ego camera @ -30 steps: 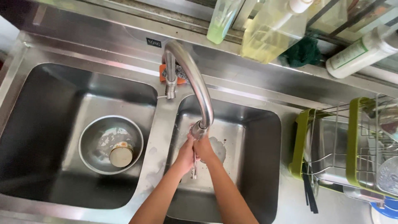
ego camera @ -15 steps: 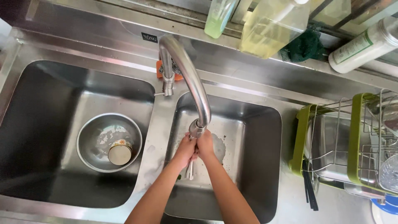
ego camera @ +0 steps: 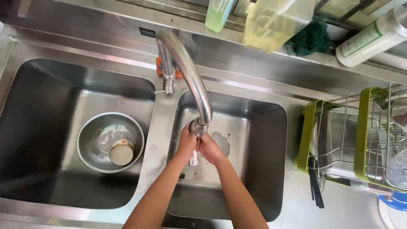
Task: Wash and rinse various dishes, bowls, containers, and pots inside a double-basin kitchen sink.
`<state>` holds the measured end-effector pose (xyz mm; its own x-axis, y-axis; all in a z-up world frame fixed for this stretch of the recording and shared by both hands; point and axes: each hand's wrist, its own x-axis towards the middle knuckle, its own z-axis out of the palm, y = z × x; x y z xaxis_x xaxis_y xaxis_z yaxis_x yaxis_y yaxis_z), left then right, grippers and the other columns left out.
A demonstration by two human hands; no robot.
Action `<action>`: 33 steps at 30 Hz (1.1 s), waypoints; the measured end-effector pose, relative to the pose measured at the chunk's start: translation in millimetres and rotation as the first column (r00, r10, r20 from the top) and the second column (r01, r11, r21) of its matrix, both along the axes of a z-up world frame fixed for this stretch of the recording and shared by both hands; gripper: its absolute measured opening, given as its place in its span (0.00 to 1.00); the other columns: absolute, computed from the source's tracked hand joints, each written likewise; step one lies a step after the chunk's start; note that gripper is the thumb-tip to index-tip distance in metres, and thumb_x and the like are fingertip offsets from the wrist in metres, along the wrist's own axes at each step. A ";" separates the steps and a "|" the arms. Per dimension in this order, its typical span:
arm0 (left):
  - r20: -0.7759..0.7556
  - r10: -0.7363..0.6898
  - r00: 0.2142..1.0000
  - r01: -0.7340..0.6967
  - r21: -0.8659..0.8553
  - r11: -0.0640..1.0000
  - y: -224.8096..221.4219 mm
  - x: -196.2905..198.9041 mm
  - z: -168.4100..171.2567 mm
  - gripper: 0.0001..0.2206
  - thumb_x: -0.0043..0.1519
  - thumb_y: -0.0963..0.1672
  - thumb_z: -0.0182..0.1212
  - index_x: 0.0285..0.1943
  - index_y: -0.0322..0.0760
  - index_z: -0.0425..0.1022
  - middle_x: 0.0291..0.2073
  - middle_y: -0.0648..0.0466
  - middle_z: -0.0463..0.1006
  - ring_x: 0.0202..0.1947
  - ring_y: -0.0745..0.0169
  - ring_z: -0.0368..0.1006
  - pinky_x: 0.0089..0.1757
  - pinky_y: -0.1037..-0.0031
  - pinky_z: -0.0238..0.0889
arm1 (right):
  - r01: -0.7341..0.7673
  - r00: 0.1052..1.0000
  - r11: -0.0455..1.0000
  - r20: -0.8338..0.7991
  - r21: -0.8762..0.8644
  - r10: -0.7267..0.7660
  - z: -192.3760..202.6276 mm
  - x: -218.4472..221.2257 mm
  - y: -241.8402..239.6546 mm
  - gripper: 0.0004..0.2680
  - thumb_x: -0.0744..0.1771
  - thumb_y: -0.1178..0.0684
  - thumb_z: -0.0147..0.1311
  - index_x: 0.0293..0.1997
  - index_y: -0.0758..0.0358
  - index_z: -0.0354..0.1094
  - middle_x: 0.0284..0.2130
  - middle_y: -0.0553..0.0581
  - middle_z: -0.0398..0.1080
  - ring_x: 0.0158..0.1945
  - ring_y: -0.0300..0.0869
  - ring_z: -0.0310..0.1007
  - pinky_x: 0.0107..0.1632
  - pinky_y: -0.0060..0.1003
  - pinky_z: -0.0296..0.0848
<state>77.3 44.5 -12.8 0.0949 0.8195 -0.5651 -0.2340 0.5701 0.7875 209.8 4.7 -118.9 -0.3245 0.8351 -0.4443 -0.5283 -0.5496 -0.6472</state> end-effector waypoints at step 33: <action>0.057 0.143 0.988 -0.145 0.036 0.989 -20.7 -7.7 -34.1 0.10 0.59 0.34 0.57 0.49 0.29 0.73 0.38 0.51 0.78 0.37 0.64 0.76 0.39 0.68 0.72 | 0.016 0.874 0.987 0.477 0.161 -0.092 32.4 -24.0 -22.4 0.13 0.71 0.52 0.50 0.62 0.64 0.58 0.38 0.52 0.67 0.39 0.33 0.66 0.38 0.28 0.69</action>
